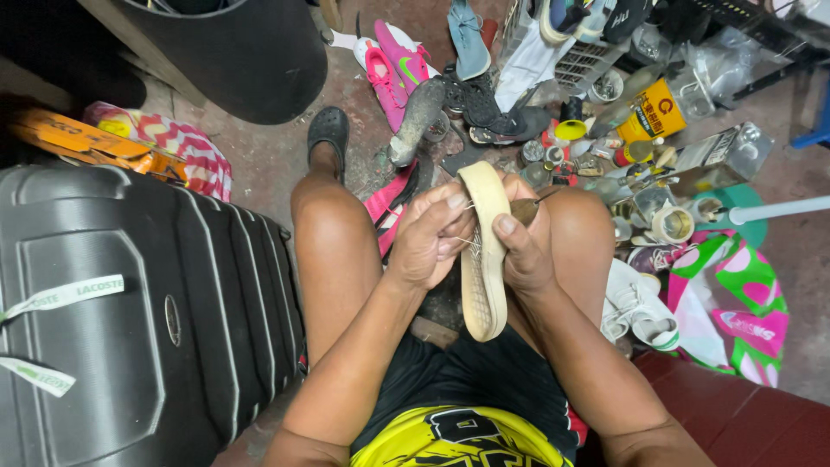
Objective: The person sits on the floor and sews a beige sandal sole using a needle and thread. They repeatedly push the needle through the sole, pull the thread, and trim excess thread with scissors.
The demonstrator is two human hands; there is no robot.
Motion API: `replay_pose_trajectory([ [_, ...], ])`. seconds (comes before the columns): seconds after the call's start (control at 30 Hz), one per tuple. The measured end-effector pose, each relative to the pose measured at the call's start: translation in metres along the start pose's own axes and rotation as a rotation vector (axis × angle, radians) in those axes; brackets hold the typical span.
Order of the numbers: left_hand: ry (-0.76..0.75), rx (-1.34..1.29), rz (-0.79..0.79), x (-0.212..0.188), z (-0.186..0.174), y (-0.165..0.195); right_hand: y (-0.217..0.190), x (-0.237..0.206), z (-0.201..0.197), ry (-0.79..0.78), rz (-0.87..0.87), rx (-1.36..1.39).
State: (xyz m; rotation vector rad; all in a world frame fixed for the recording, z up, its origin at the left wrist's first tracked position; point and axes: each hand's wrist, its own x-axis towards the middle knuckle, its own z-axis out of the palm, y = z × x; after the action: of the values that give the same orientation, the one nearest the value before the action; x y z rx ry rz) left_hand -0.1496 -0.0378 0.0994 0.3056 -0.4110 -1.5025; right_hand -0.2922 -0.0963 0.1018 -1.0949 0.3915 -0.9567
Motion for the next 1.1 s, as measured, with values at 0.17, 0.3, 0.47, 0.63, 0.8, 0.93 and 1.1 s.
replay_pose_trajectory([
  [0.17, 0.03, 0.598, 0.19, 0.004, 0.001, -0.034, -0.013, -0.01, -0.029, 0.018, -0.062, -0.075],
  [0.3, 0.092, 0.641, 0.268, 0.007, 0.005, -0.057, -0.024, -0.016, -0.041, -0.024, -0.188, -0.257],
  [0.47, 0.23, 0.851, 0.383, 0.019, 0.003, -0.07, -0.021, -0.022, -0.048, 0.0, -0.254, -0.319],
  [0.63, 0.174, 0.799, 0.406, 0.017, 0.001, -0.08, -0.015, -0.034, -0.05, 0.063, -0.171, 0.029],
  [0.8, 0.148, 0.848, 0.337, -0.025, 0.008, -0.078, -0.033, -0.055, -0.068, 0.03, -0.231, 0.093],
  [0.93, 0.17, 0.268, 0.223, -0.062, 0.007, -0.054, -0.048, -0.055, -0.102, 0.193, -0.134, 0.427],
  [1.1, 0.34, 0.622, 0.354, -0.077, 0.02, -0.052, -0.049, -0.058, -0.133, 0.206, -0.04, 0.509],
])
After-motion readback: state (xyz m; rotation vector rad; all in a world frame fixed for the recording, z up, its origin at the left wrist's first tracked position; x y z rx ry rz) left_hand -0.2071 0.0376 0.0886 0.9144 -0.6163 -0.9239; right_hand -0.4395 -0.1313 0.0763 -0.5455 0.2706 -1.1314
